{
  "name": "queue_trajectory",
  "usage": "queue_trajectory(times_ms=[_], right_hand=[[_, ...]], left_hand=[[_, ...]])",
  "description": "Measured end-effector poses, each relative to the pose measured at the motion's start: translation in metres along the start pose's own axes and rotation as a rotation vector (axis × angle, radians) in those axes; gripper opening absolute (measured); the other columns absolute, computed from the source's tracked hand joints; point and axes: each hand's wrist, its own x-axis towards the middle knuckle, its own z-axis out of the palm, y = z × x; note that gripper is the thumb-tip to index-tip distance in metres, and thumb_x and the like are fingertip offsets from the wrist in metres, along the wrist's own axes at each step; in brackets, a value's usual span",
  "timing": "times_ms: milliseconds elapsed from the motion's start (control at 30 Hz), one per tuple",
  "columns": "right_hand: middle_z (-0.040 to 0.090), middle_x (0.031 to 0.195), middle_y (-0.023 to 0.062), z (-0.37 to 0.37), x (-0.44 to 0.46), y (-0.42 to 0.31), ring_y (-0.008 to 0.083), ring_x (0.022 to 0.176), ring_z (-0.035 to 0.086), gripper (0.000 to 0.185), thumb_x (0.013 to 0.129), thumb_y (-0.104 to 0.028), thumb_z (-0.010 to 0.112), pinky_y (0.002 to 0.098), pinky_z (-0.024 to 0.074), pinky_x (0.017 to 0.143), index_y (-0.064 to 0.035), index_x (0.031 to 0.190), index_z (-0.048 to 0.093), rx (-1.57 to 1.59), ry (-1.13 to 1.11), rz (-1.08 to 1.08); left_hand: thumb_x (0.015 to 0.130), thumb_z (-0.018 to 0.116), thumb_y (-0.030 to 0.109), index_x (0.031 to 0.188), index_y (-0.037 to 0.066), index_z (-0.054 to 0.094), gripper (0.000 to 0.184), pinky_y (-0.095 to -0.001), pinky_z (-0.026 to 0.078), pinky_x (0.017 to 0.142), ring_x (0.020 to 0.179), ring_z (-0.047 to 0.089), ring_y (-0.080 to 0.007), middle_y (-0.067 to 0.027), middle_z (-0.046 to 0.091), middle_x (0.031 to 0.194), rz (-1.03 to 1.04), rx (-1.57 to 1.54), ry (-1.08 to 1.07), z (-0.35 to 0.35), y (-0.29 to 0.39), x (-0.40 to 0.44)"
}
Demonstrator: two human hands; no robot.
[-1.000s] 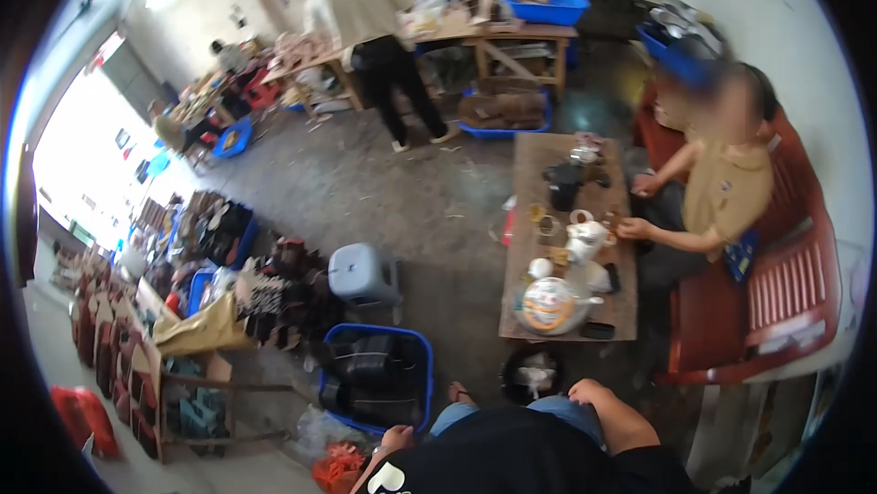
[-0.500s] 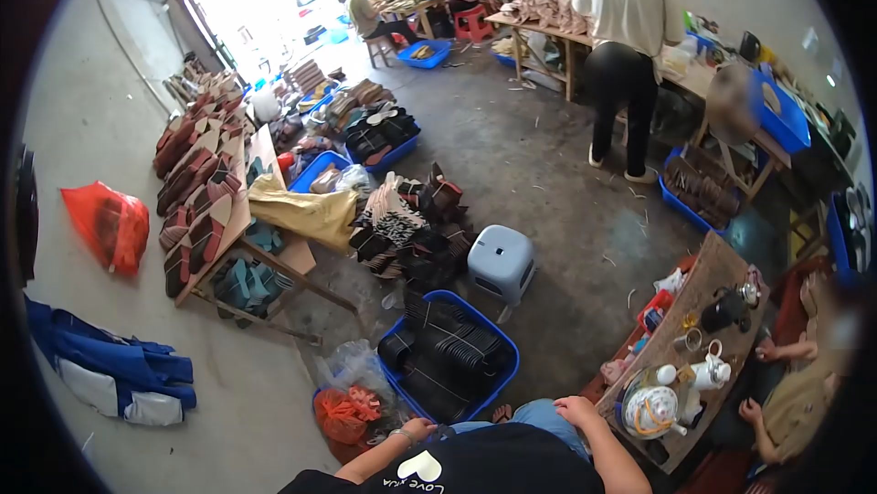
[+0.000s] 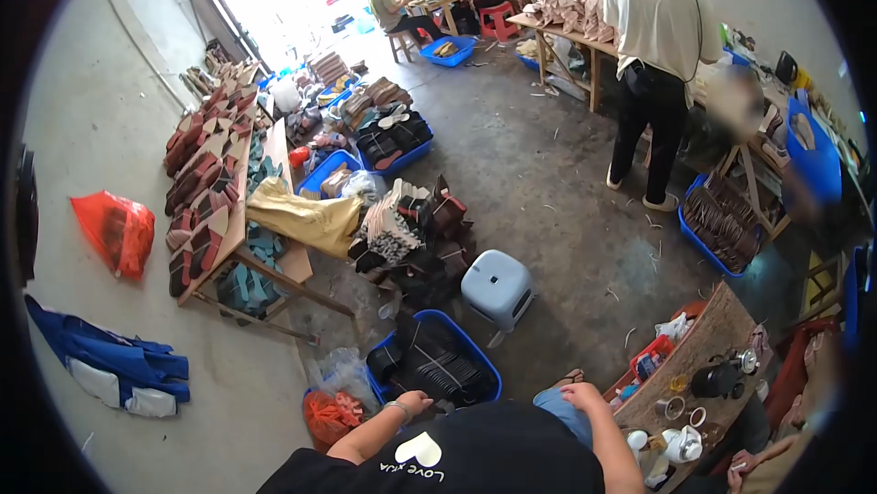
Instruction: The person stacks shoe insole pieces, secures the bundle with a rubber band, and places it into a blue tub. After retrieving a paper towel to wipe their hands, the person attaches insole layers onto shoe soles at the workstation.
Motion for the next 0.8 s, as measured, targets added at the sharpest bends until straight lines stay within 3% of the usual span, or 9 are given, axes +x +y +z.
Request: queue_trajectory(times_ms=[133, 200, 400, 500, 633, 700, 733, 767, 800], right_hand=[[0.072, 0.091, 0.0134, -0.1, -0.002, 0.021, 0.0218, 0.081, 0.069, 0.03, 0.082, -0.024, 0.066, 0.0344, 0.0534, 0.077, -0.0139, 0.11, 0.072, 0.112, 0.108, 0.089], [0.072, 0.089, 0.0129, -0.129, 0.014, 0.059, 0.0193, 0.079, 0.069, 0.03, 0.08, -0.02, 0.067, 0.0325, 0.0535, 0.075, -0.0135, 0.109, 0.072, 0.017, 0.137, 0.014], [0.072, 0.088, 0.012, -0.203, 0.037, 0.09, 0.019, 0.077, 0.068, 0.031, 0.078, -0.019, 0.07, 0.0324, 0.0529, 0.072, -0.0098, 0.107, 0.072, 0.087, 0.137, 0.162], [0.072, 0.087, 0.0104, -0.229, 0.049, 0.085, 0.0187, 0.077, 0.068, 0.029, 0.079, -0.02, 0.07, 0.0322, 0.0527, 0.073, -0.0114, 0.106, 0.073, 0.15, 0.156, 0.23], [0.073, 0.086, 0.0082, -0.238, 0.08, 0.127, 0.0162, 0.076, 0.068, 0.029, 0.079, -0.022, 0.071, 0.0304, 0.0533, 0.072, -0.0139, 0.106, 0.073, 0.272, 0.233, 0.282], [0.072, 0.083, 0.0046, -0.233, 0.089, 0.156, 0.0126, 0.069, 0.066, 0.027, 0.083, -0.021, 0.07, 0.03, 0.0525, 0.06, -0.0147, 0.109, 0.073, 0.283, 0.368, 0.261], [0.073, 0.085, 0.0056, -0.23, 0.087, 0.163, 0.0138, 0.071, 0.067, 0.027, 0.082, -0.022, 0.07, 0.0298, 0.0529, 0.064, -0.0147, 0.108, 0.073, 0.379, 0.411, 0.335], [0.073, 0.087, 0.0067, -0.231, 0.086, 0.168, 0.015, 0.074, 0.068, 0.027, 0.081, -0.023, 0.07, 0.0296, 0.0532, 0.068, -0.0147, 0.107, 0.073, 0.471, 0.448, 0.396], [0.073, 0.089, 0.0077, -0.23, 0.087, 0.17, 0.0162, 0.077, 0.068, 0.028, 0.081, -0.023, 0.069, 0.0294, 0.0536, 0.072, -0.0147, 0.107, 0.073, 0.562, 0.478, 0.441]], left_hand=[[0.09, 0.059, 0.042, 0.117, 0.009, 0.066, 0.043, -0.0393, 0.048, 0.094, 0.107, 0.064, -0.0302, -0.0145, 0.068, 0.111, 0.148, 0.045, 0.014, -0.036, 0.104, 0.025], [0.09, 0.059, 0.042, 0.117, 0.01, 0.066, 0.043, -0.0403, 0.048, 0.094, 0.108, 0.063, -0.0324, -0.0152, 0.068, 0.112, 0.162, -0.062, 0.058, -0.051, 0.158, 0.043], [0.091, 0.057, 0.042, 0.117, 0.009, 0.066, 0.043, -0.0414, 0.047, 0.096, 0.11, 0.062, -0.0339, -0.0162, 0.067, 0.115, 0.172, -0.078, 0.06, -0.086, 0.246, 0.093], [0.092, 0.056, 0.041, 0.114, 0.007, 0.066, 0.042, -0.0427, 0.046, 0.096, 0.109, 0.061, -0.0349, -0.0168, 0.067, 0.113, 0.222, 0.051, 0.054, -0.094, 0.24, 0.145], [0.095, 0.048, 0.045, 0.104, 0.002, 0.069, 0.049, -0.0451, 0.046, 0.094, 0.108, 0.06, -0.037, -0.0204, 0.067, 0.109, 0.346, 0.425, -0.196, -0.135, 0.235, 0.244], [0.095, 0.049, 0.043, 0.108, 0.003, 0.068, 0.046, -0.045, 0.047, 0.093, 0.103, 0.063, -0.0347, -0.0197, 0.068, 0.107, 0.253, 0.526, -0.203, -0.17, 0.267, 0.275], [0.095, 0.05, 0.042, 0.11, 0.003, 0.067, 0.045, -0.0443, 0.047, 0.092, 0.102, 0.065, -0.0326, -0.0187, 0.068, 0.107, 0.183, 0.516, -0.214, -0.188, 0.288, 0.294], [0.095, 0.05, 0.04, 0.112, 0.004, 0.066, 0.043, -0.0432, 0.049, 0.091, 0.1, 0.066, -0.0303, -0.0173, 0.069, 0.107, 0.27, 0.758, -0.303, -0.212, 0.326, 0.305], [0.095, 0.05, 0.036, 0.113, 0.005, 0.066, 0.039, -0.0419, 0.05, 0.089, 0.099, 0.066, -0.0285, -0.0154, 0.069, 0.108, 0.191, 0.661, -0.336, -0.233, 0.356, 0.334]])
